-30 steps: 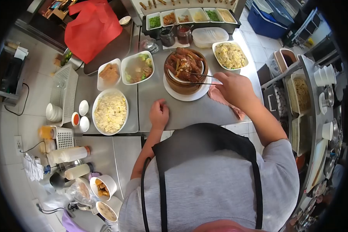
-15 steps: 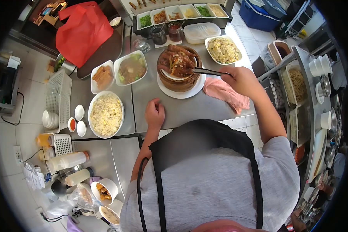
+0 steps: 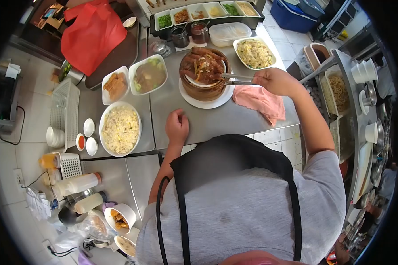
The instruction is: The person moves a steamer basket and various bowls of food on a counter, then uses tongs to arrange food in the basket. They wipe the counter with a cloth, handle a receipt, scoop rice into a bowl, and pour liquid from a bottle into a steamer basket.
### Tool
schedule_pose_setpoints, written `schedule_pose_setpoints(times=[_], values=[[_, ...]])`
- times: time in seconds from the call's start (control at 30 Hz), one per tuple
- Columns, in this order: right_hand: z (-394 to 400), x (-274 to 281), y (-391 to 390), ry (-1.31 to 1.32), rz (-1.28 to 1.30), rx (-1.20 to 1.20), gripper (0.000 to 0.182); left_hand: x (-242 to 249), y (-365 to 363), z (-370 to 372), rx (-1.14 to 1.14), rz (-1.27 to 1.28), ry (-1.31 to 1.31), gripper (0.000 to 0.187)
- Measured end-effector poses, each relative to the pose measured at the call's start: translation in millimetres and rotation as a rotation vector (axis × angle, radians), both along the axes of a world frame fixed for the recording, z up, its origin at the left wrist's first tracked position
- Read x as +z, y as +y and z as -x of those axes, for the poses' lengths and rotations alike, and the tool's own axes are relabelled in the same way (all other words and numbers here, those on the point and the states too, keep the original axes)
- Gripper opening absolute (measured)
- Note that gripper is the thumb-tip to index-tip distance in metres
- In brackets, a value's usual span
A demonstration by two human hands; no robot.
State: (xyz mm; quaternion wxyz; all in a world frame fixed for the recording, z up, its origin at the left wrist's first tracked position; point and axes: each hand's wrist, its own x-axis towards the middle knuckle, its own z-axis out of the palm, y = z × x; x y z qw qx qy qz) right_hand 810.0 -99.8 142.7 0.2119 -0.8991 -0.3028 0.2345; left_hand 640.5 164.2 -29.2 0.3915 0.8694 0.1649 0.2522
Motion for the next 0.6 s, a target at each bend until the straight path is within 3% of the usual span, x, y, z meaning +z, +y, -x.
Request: schedule_pose_setpoints(times=[0.27, 0.47, 0.6], values=[[-22.6, 9.6, 19.2, 0.263, -0.011, 0.125, 0.023, -2.7, 1.0, -1.1, 0.0, 0.008, 0.007, 0.016], [-20.5, -0.5, 37.9, 0.215, -0.028, 0.199, 0.025, -1.1, 1.2, -0.2, 0.012, 0.005, 0.024, 0.016], [-21.0, 11.8, 36.3, 0.371, -0.174, 0.095, 0.027, -0.7, 0.3, -1.0, 0.021, 0.012, 0.022, 0.017]])
